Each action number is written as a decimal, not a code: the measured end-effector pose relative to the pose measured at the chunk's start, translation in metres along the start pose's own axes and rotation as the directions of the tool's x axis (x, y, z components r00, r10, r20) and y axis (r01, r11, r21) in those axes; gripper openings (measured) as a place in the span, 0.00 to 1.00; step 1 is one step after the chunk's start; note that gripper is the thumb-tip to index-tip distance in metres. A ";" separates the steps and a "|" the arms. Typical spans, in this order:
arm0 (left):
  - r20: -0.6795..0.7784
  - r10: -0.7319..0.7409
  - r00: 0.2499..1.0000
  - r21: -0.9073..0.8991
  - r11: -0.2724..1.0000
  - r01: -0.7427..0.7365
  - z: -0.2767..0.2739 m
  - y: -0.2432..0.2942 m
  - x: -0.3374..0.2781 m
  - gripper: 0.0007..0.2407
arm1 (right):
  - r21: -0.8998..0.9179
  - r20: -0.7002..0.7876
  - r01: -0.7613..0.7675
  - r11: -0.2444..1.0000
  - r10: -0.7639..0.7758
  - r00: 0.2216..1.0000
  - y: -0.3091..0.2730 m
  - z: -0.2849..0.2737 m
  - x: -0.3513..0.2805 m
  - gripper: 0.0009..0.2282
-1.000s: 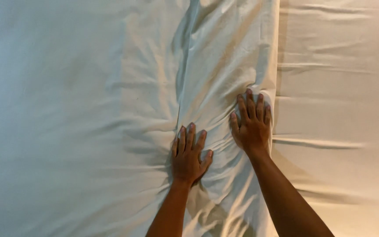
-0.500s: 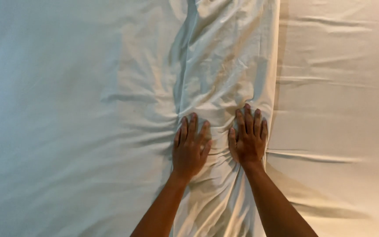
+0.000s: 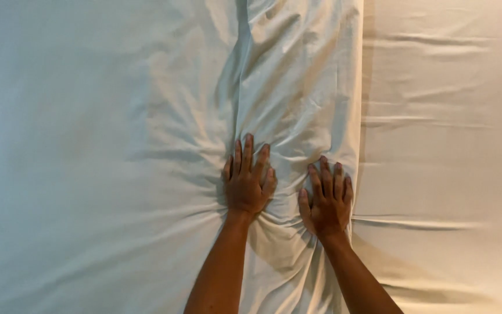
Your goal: The person smooths and folds a white bedsheet over a mattress. They move from one side of the bed to the other, tucking the sheet under the mattress and smoothing out wrinkles by hand.
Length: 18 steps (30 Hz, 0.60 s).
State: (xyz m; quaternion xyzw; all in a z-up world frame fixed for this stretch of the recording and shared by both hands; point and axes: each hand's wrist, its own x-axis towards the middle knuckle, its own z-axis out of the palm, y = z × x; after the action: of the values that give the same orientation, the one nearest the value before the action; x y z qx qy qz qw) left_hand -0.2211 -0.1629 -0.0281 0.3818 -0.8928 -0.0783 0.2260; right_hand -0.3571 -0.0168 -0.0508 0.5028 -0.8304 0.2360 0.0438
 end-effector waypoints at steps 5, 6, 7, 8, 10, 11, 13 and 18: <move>0.003 0.008 1.000 0.020 1.000 -0.008 0.007 -0.006 -0.001 0.26 | -0.002 0.006 0.031 1.000 -0.031 1.000 -0.002 -0.012 0.013 0.27; 0.003 0.013 1.000 0.022 1.000 -0.013 0.009 -0.007 -0.003 0.26 | 0.013 0.003 0.057 0.998 -0.057 0.998 -0.001 -0.013 0.017 0.27; 0.010 0.008 1.000 0.022 1.000 -0.009 0.010 -0.005 -0.002 0.26 | 0.015 0.011 0.055 0.998 -0.055 0.998 0.001 -0.015 0.030 0.27; 0.002 0.012 1.000 0.033 0.999 -0.012 0.009 -0.007 -0.001 0.26 | 0.049 0.018 0.075 0.996 -0.076 0.997 0.001 -0.015 0.044 0.27; -0.005 0.016 1.000 0.056 0.998 -0.015 0.007 -0.009 -0.003 0.26 | 0.094 0.022 0.096 0.991 -0.099 0.995 0.000 -0.011 0.071 0.27; 0.004 0.013 1.000 0.041 0.999 -0.013 0.006 -0.009 -0.003 0.26 | 0.094 0.041 0.099 0.991 -0.103 0.994 -0.001 -0.007 0.086 0.27; 0.007 0.020 1.000 0.032 0.999 -0.020 0.006 -0.011 0.002 0.26 | 0.098 0.048 0.100 0.990 -0.105 0.993 0.002 0.002 0.121 0.27; 0.046 -0.020 0.999 0.004 1.000 0.020 0.009 -0.011 -0.001 0.26 | 0.057 0.029 0.058 0.997 -0.059 0.998 0.014 0.023 0.161 0.28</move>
State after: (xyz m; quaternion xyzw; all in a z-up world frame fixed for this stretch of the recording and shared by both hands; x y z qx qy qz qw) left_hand -0.2174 -0.1708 -0.0395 0.3894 -0.8939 -0.0877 0.2039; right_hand -0.4443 -0.1522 -0.0266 0.5315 -0.8089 0.2502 0.0240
